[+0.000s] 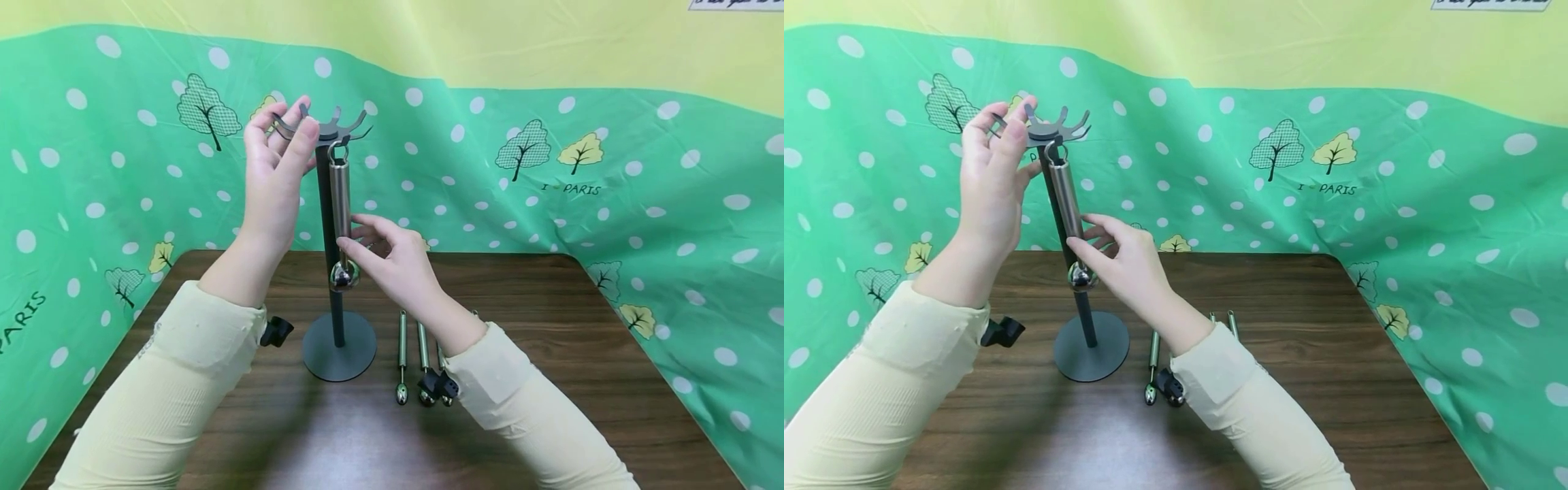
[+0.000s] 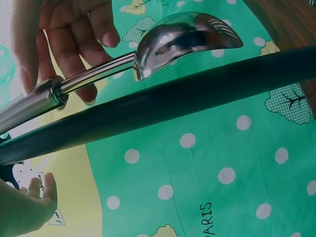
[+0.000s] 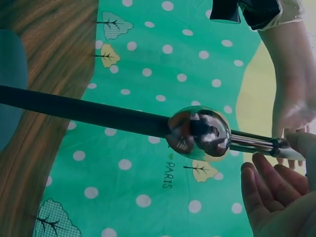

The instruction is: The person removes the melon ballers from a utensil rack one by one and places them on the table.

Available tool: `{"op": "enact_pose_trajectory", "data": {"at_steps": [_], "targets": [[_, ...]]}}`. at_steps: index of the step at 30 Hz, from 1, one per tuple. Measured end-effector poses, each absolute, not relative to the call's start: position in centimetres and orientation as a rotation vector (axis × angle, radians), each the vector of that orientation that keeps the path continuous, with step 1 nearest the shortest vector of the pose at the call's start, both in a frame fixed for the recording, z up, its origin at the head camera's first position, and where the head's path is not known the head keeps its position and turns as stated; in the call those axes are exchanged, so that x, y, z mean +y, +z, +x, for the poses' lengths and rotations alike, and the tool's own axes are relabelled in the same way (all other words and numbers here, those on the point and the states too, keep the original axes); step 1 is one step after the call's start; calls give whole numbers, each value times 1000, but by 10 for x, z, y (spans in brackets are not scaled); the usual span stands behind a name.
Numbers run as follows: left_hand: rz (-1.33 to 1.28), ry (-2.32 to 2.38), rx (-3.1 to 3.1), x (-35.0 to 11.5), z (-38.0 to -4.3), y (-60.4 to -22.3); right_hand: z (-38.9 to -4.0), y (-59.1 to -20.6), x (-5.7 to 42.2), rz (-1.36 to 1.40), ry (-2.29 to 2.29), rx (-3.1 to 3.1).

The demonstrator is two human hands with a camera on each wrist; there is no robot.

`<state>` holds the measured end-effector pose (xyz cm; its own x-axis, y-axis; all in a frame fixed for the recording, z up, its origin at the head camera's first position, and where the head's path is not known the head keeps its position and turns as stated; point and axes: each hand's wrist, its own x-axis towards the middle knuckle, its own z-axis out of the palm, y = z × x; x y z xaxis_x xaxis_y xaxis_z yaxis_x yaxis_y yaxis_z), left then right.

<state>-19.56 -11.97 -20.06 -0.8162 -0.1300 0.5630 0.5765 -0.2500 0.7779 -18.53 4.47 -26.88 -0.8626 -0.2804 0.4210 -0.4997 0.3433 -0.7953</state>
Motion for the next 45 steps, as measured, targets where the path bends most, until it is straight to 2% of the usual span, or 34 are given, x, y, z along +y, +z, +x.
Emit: {"op": "enact_pose_trajectory", "data": {"at_steps": [32, 45], "targets": [[-511, -2141, -1531, -117, -193, -198, -174, -254, 47, 779, 1543, -2197], [-497, -2141, -1563, -117, -189, -195, -159, -240, 70, 797, 1557, -2037]]}}
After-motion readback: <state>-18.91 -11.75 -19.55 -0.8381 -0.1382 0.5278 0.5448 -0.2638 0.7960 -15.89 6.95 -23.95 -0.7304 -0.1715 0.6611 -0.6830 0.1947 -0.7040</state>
